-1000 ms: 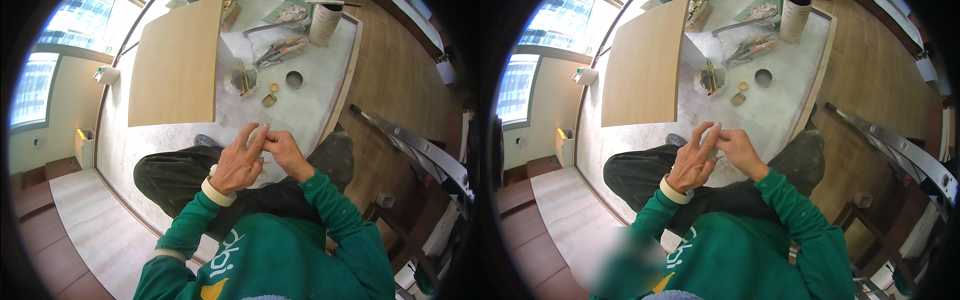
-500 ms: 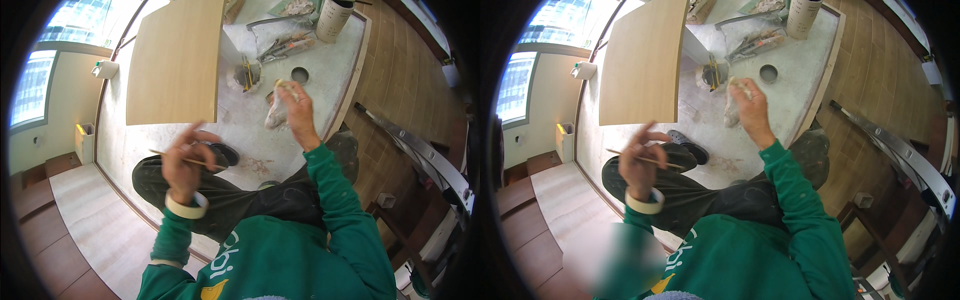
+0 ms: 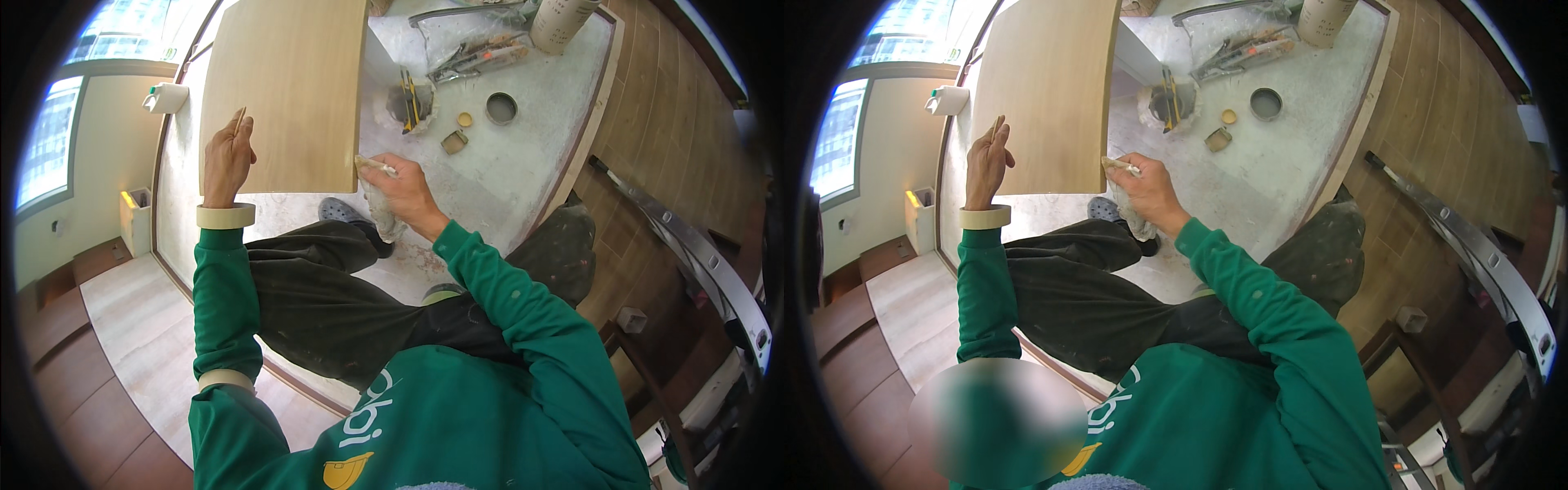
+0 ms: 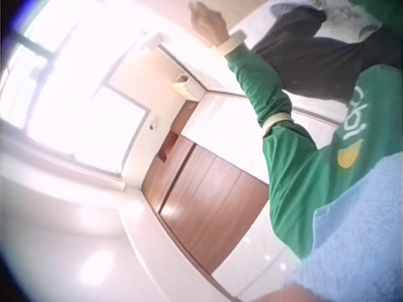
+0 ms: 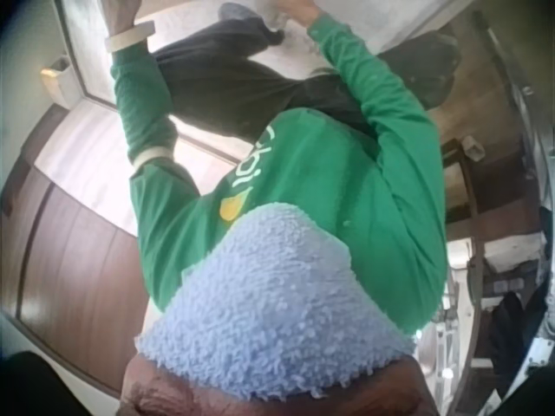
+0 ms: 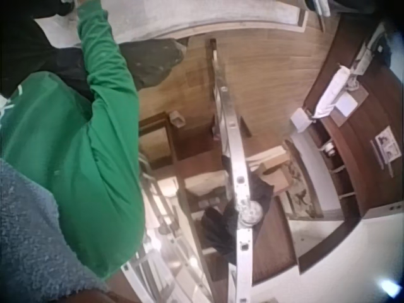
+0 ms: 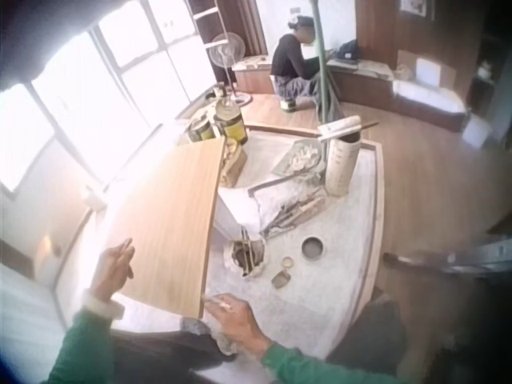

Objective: The person sits on the floor and applies a finish to a rectangular wooden board using a small brush. They repeatedly dip the brush into a container and wipe the board with a cloth between applications.

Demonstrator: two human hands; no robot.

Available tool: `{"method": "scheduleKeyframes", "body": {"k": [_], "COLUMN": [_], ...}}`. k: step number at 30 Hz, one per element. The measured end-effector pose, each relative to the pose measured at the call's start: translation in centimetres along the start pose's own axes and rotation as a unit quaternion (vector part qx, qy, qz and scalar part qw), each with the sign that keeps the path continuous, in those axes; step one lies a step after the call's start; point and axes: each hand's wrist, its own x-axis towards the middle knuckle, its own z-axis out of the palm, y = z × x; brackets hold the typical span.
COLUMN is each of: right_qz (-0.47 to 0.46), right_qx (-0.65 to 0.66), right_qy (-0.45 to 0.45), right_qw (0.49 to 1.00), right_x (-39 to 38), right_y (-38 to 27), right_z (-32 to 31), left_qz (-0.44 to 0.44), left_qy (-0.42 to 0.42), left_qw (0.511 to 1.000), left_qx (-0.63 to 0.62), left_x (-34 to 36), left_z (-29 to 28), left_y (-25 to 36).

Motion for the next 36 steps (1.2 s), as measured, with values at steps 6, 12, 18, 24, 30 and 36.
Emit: {"method": "scheduleKeyframes", "body": {"k": [6,12,18,24,30,36], "right_qz": [0.0,-0.092,-0.016,-0.004,-0.037,-0.054], "right_qx": [-0.075,-0.064,-0.116,-0.058,0.002,0.005], "right_qy": [0.049,0.084,0.052,0.072,0.092,0.076], "right_qw": [0.996,0.99,0.992,0.996,0.995,0.996], "right_x": [0.7,6.8,3.5,5.7,14.5,19.3], "right_y": [-0.3,-2.3,-1.4,-1.9,-6.1,-9.7], "right_z": [0.5,-0.2,-0.2,-0.3,-1.7,-2.4], "left_qz": [-0.02,-0.06,-0.051,-0.033,-0.048,-0.054], "left_qy": [-0.025,-0.021,0.013,0.066,0.091,0.094], "left_qw": [0.999,0.996,0.993,0.987,0.977,0.971], "left_qx": [-0.017,-0.055,-0.108,-0.146,-0.187,-0.211], "left_x": [0.5,0.7,0.2,0.0,-0.2,0.0], "left_z": [0.2,-0.7,-1.3,-1.9,-2.7,-3.3], "left_y": [-0.3,1.9,2.3,1.2,2.0,1.6]}}
